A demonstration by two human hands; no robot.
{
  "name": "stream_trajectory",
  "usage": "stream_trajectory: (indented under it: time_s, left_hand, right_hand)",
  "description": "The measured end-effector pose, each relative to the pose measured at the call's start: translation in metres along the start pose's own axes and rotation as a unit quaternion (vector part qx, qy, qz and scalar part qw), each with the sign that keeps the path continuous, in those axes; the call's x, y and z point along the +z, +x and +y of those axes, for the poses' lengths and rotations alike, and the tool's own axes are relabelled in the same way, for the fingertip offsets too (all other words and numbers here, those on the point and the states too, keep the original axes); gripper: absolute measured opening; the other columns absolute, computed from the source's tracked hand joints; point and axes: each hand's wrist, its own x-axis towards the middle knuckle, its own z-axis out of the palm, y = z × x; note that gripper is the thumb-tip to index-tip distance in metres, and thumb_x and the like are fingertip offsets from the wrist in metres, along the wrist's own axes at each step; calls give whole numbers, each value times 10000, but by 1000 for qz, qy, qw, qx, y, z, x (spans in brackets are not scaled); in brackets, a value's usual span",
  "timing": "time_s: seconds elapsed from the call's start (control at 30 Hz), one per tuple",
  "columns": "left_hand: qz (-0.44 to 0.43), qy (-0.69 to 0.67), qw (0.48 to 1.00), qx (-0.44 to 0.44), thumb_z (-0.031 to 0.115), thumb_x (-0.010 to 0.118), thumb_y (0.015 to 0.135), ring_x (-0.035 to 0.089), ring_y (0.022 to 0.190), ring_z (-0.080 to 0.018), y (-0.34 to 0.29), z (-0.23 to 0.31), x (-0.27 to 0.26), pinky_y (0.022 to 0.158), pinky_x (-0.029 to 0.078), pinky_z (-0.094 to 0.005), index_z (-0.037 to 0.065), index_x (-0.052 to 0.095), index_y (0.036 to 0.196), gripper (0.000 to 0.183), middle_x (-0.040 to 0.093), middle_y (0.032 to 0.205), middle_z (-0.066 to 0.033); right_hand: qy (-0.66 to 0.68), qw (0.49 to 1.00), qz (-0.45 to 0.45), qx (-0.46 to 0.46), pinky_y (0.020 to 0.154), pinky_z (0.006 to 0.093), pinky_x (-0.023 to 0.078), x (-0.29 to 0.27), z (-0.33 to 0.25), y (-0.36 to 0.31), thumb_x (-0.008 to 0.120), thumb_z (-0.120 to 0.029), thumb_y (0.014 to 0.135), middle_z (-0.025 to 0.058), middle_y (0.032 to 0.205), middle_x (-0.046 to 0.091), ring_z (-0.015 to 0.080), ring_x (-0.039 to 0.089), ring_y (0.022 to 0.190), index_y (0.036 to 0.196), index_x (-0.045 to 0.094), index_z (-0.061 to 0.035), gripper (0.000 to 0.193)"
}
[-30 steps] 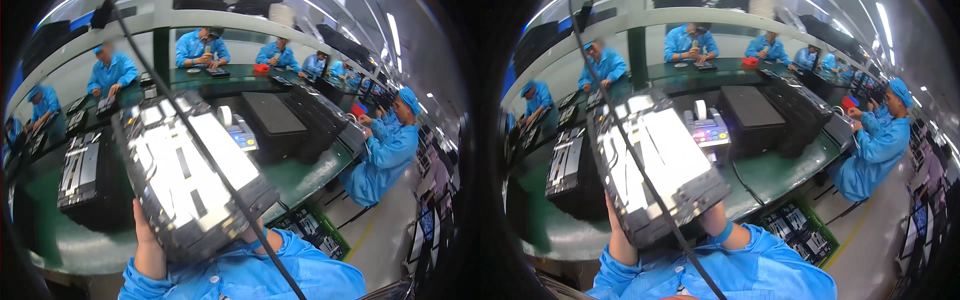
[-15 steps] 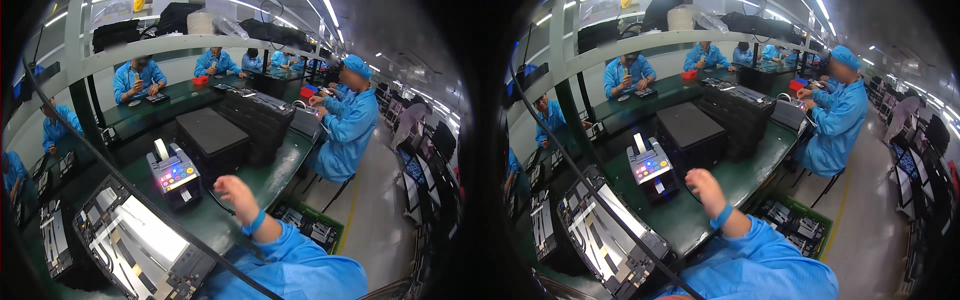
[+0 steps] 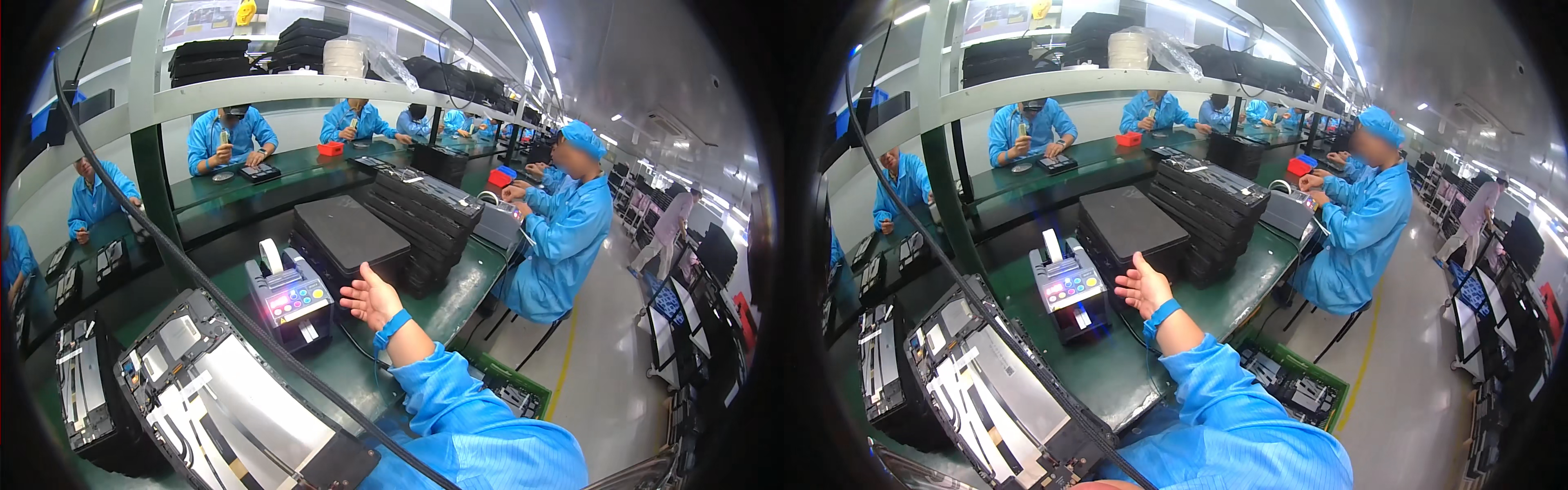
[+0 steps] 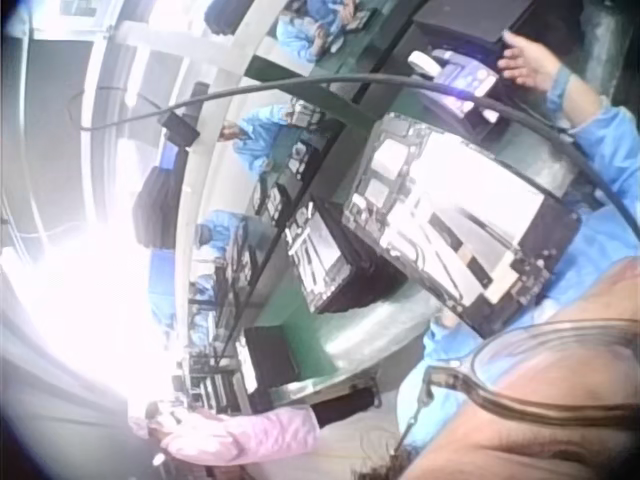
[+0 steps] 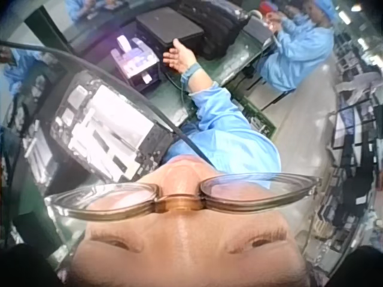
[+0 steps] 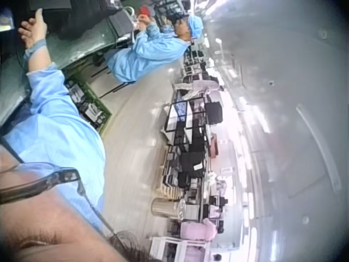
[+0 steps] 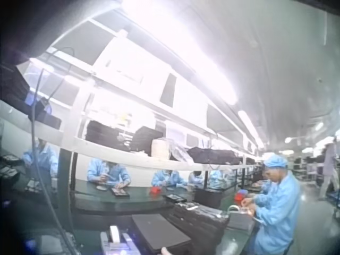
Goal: The person applies white adhesive tape to the internal components of a black electronic device chassis. They repeatedly pick up the device, apply tape to specific areas, and place it back on the green workbench. The process is repeated for multiple units in a factory setting.
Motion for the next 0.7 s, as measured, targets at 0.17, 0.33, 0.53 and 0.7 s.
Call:
stream_trajectory:
  time_s: [0.17, 0.33, 0.53, 0.7]
  left_hand:
    - [-2, 7, 1000, -2, 546, 435, 925, 588, 1063, -252, -2, 1, -3, 879, 498, -385, 42, 447, 1327, 645, 557, 1242, -117]
    - [-6, 6, 1000, -6, 542, 433, 927, 591, 1053, -251, 1, -1, -7, 870, 501, -382, 42, 450, 1322, 637, 560, 1234, -117]
    - [-3, 5, 1000, -6, 537, 431, 930, 595, 1040, -249, -4, -1, -15, 858, 505, -379, 42, 455, 1315, 627, 564, 1224, -117]
    - [-9, 10, 1000, -8, 533, 430, 932, 598, 1030, -248, -4, -1, -18, 848, 508, -376, 43, 459, 1310, 619, 568, 1215, -117]
  right_hand:
    - [-16, 999, -25, 14, 586, 284, 438, 20, 0, 11, 503, -638, 858, 89, 942, 676, 189, 635, 719, 1059, 574, -21, 653]
    - [37, 995, 27, -84, 559, 274, 425, 33, -7, 5, 558, -467, 879, 58, 792, 673, 141, 606, 629, 910, 630, -50, 424]
    - [34, 966, -7, -256, 573, 254, 464, 42, -4, -81, 585, -328, 891, 68, 737, 658, 136, 602, 619, 936, 638, 3, 339]
    - [-51, 954, -75, -286, 652, 327, 508, 8, 57, -148, 620, -323, 883, 106, 755, 646, 189, 620, 698, 934, 591, 36, 364]
